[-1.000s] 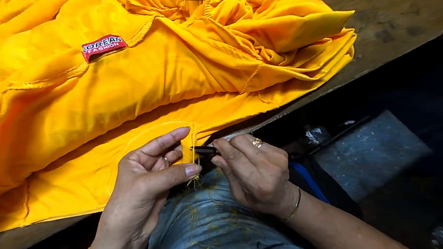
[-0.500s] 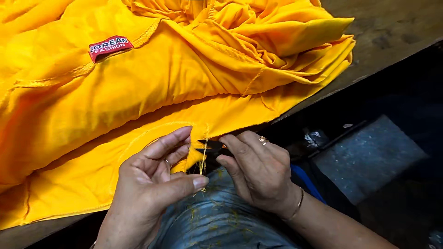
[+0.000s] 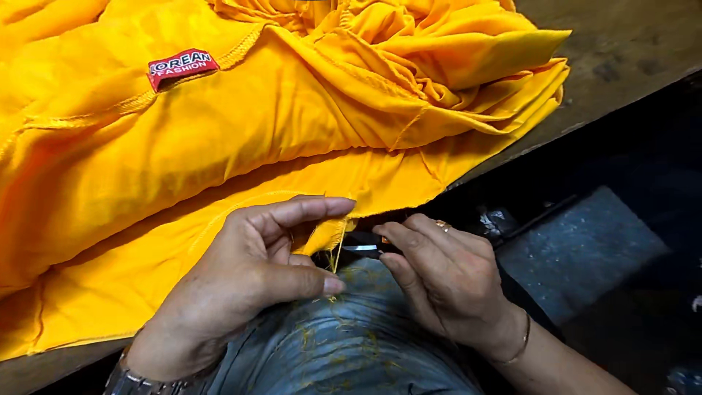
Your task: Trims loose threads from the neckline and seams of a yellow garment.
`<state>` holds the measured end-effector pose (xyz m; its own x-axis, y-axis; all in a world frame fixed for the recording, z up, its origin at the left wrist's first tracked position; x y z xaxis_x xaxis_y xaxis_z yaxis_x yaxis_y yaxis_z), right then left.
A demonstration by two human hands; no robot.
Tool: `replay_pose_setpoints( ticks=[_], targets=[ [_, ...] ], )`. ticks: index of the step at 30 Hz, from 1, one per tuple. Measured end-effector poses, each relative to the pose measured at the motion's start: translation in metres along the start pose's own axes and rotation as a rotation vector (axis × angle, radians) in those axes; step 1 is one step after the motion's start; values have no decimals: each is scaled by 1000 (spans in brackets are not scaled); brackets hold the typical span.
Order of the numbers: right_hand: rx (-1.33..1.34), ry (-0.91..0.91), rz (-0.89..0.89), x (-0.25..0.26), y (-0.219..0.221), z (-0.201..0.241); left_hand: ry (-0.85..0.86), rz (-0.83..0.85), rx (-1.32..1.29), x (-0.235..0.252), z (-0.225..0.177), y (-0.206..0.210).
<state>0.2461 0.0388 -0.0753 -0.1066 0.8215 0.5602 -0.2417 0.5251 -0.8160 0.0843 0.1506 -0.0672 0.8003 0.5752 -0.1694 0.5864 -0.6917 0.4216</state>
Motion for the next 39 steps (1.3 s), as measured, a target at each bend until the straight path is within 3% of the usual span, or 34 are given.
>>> replay_pose_setpoints(
  ticks=[5,19,27,29,35,39],
  targets=[
    [-22,71,-47,-10,-6,-3,35,-24,-64,-4,7,0],
    [-62,20,-149,17,0,10,88,-159,-70,-16,8,5],
    [-97,16,-118,21,4,10,76,-205,17,-18,8,5],
    [-6,57,-84,22,7,5,87,-187,70,-18,7,3],
    [712,433,60,18,22,-6,149,-61,313,-21,-7,-9],
    [760,471,65,20,31,6,177,-60,353,-22,-15,-17]
  ],
)
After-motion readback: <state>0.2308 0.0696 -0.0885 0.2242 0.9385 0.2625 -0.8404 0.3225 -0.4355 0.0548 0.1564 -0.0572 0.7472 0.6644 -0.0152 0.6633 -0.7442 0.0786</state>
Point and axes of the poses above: each hand's wrist, its own x-axis towards the middle knuckle, its own y-axis out of the palm, z = x × y, the point moved 6 cm from there along x, towards the middle knuckle, and after that the axes turned 12 degrees about -x, right-handed, at the moved point
